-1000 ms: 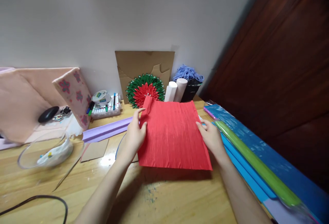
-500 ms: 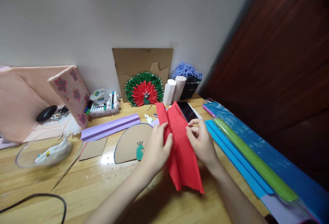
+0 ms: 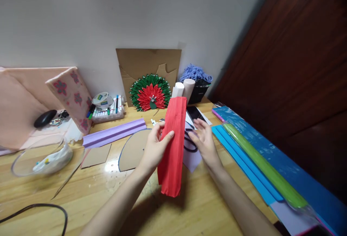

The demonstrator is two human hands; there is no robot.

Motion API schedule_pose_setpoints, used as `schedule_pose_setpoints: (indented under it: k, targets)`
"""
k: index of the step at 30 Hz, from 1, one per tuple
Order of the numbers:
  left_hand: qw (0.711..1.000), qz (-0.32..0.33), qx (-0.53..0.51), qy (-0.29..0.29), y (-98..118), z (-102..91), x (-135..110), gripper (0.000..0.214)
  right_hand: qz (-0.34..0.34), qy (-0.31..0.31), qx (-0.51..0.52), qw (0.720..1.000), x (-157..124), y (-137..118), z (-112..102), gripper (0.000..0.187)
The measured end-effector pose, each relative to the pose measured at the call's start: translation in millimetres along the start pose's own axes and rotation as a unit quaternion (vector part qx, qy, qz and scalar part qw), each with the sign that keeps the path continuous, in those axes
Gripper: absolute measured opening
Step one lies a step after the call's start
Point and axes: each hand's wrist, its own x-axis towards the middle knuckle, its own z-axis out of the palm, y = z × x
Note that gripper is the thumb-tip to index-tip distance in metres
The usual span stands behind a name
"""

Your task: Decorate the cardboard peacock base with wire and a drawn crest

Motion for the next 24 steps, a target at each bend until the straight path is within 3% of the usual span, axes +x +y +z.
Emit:
schedule_pose_setpoints:
  k: [2, 4, 6, 9, 16, 21, 24]
  targets:
    - [1.000, -0.018, -0.024, -0.004, 4.2, -3.4, 1.9, 0.028, 0.138, -0.146, 0.127, 0.971, 4.8, 2.4, -1.7, 0.055]
    - [0.999, -0.036, -0.037, -0.012, 6.2, -5.2, 2.7, 0.028, 0.213, -0.237, 0.208, 0.925, 4.7, 2.7, -1.8, 0.051]
    - [0.998, -0.043, -0.039, -0.016, 5.5, -6.6, 3.4, 0.029, 0.229, -0.227, 0.230, 0.918, 2.0, 1.8, -0.6, 0.046]
    - [0.999, -0.030, -0.016, -0.005, 1.3, -10.1, 5.0, 0.029, 0.217, -0.165, 0.199, 0.941, 0.3, 1.3, 0.5, 0.039]
    - [0.975, 0.046, 0.197, 0.091, -8.7, -20.8, 10.0, 0.035, 0.167, -0.109, 0.128, 0.971, 6.4, 2.2, -2.2, 0.033]
    - [0.957, 0.080, 0.275, 0.054, -8.6, -18.5, 9.9, 0.018, 0.168, -0.137, 0.178, 0.960, 0.6, -2.0, 3.8, 0.042]
    - [0.957, 0.084, 0.276, 0.006, -7.6, -15.0, 7.9, 0.019, 0.159, -0.105, 0.184, 0.964, -0.7, 2.0, 6.7, 0.048]
